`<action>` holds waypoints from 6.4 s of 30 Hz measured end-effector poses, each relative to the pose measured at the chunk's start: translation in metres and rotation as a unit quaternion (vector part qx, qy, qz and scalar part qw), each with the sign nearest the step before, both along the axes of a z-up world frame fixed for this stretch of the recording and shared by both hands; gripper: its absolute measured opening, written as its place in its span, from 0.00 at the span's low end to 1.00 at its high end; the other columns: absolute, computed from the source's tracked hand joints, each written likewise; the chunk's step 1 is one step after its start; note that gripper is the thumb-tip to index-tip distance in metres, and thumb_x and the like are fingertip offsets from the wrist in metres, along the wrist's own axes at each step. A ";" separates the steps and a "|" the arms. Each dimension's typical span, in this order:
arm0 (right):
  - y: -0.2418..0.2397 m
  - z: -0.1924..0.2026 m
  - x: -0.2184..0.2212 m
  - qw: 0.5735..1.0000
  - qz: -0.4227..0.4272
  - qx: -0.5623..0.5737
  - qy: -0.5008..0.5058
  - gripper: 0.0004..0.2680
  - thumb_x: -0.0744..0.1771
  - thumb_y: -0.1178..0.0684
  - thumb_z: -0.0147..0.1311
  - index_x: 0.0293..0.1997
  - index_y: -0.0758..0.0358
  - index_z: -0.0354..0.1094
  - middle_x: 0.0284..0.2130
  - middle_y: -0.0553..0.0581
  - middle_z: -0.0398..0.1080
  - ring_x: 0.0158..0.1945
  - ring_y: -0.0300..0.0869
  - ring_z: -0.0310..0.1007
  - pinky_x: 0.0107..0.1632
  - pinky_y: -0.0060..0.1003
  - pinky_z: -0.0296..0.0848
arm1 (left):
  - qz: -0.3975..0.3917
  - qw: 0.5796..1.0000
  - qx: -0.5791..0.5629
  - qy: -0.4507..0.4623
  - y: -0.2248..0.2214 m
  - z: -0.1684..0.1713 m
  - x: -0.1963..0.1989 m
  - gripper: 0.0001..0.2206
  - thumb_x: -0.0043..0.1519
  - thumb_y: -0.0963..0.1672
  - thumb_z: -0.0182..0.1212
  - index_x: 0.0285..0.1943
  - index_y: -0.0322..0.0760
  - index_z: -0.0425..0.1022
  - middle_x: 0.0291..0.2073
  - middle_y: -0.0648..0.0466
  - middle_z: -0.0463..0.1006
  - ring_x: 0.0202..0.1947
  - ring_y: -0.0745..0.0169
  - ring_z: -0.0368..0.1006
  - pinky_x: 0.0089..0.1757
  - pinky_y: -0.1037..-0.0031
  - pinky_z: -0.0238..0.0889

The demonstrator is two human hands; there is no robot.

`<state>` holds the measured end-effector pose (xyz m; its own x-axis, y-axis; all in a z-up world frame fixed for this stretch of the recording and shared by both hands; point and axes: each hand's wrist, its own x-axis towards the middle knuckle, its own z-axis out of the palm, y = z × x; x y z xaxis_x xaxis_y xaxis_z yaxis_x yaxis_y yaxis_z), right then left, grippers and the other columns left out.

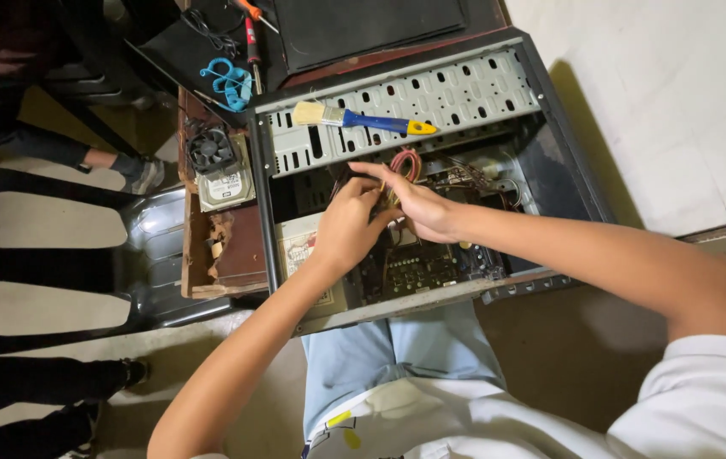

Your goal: Reinstalling a power supply unit into a computer case, securing it with screws, and connecting the power cables to the motherboard.

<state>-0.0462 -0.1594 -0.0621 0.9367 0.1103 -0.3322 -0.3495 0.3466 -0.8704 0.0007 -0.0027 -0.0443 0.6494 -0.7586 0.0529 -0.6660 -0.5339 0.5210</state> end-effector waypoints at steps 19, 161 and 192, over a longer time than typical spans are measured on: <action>-0.061 -0.055 -0.001 0.954 0.111 -0.231 0.153 0.32 0.67 0.19 0.32 0.68 0.53 0.63 0.41 0.56 0.74 0.29 0.45 0.70 0.25 0.35 0.66 | -0.024 0.974 0.193 0.115 -0.027 -0.033 0.018 0.22 0.71 0.56 0.44 0.58 0.36 0.62 0.51 0.46 0.76 0.57 0.42 0.70 0.57 0.46 0.54; -0.183 -0.032 -0.058 0.428 0.343 -0.806 -0.223 0.05 0.58 0.59 0.60 0.31 0.53 0.71 0.27 0.49 0.73 0.35 0.46 0.77 0.41 0.40 0.74 | -0.162 0.983 0.089 -0.022 -0.028 0.063 0.026 0.09 0.68 0.41 0.54 0.51 0.44 0.81 0.32 0.47 0.78 0.31 0.47 0.80 0.33 0.64 0.76; -0.176 -0.030 -0.023 0.511 0.444 -0.735 -0.046 0.03 0.61 0.58 0.57 0.24 0.62 0.73 0.31 0.52 0.76 0.31 0.44 0.79 0.36 0.45 0.78 | -0.036 0.997 -0.011 0.063 0.077 0.030 -0.044 0.07 0.63 0.45 0.58 0.43 0.41 0.77 0.51 0.57 0.76 0.72 0.55 0.61 0.65 0.54 0.49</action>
